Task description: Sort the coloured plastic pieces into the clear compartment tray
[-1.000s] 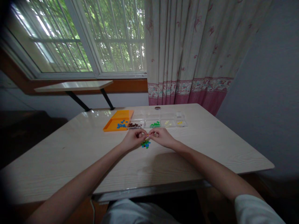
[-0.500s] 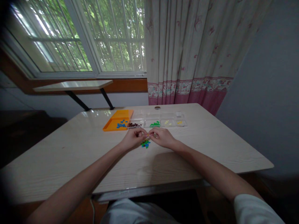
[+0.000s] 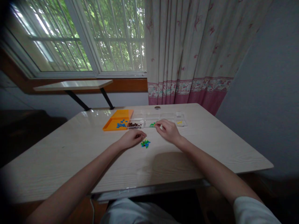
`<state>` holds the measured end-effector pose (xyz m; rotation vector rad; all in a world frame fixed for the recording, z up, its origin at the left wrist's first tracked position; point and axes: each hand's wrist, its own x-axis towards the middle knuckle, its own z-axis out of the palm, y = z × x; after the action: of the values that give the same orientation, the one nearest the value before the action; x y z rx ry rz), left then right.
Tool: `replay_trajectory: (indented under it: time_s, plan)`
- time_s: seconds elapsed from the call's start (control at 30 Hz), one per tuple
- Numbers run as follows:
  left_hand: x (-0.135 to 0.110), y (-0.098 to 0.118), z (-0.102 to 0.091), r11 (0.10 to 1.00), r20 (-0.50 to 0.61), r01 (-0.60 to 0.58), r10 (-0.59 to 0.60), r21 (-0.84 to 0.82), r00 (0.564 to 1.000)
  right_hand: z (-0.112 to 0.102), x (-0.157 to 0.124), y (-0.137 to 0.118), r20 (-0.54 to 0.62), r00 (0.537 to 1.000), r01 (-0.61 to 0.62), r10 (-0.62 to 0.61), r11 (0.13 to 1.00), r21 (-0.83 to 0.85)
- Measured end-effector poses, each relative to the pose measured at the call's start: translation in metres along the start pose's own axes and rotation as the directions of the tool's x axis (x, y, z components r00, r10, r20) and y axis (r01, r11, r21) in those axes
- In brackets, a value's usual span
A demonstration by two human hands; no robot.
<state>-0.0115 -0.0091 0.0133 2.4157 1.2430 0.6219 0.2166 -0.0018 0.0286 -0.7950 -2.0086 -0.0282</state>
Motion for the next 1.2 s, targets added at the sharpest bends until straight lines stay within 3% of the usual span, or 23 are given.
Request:
replay_trajectory:
  time_s: [0.27,0.6,0.77,0.9,1.07,1.2]
  plan:
    - [0.0,-0.001,0.0,0.993,0.049,-0.111,0.109,0.047,0.993,-0.012,0.004,-0.004,-0.075,0.996,0.05,-0.052,0.999,-0.017]
    - [-0.001,-0.001,-0.002,0.993,0.069,-0.12,0.118,0.015,0.991,-0.013,0.004,-0.007,-0.109,0.989,0.1,-0.101,0.995,-0.01]
    - [-0.001,-0.001,-0.002,0.99,0.089,-0.133,0.129,0.041,0.988,-0.015,0.005,-0.002,-0.073,0.992,0.103,-0.108,0.992,-0.069]
    - [-0.001,-0.004,-0.002,0.988,0.091,-0.15,0.146,0.042,0.985,-0.027,0.011,0.019,0.016,0.992,0.123,-0.122,0.982,-0.143]
    - [-0.002,-0.007,-0.002,0.99,0.098,-0.132,0.126,0.059,0.987,-0.053,0.016,0.064,0.193,0.98,0.022,0.042,0.947,-0.321]
    - [-0.001,-0.008,-0.003,0.987,0.118,-0.137,0.126,0.086,0.985,-0.069,0.011,0.101,0.298,0.916,-0.11,0.268,0.883,-0.456]
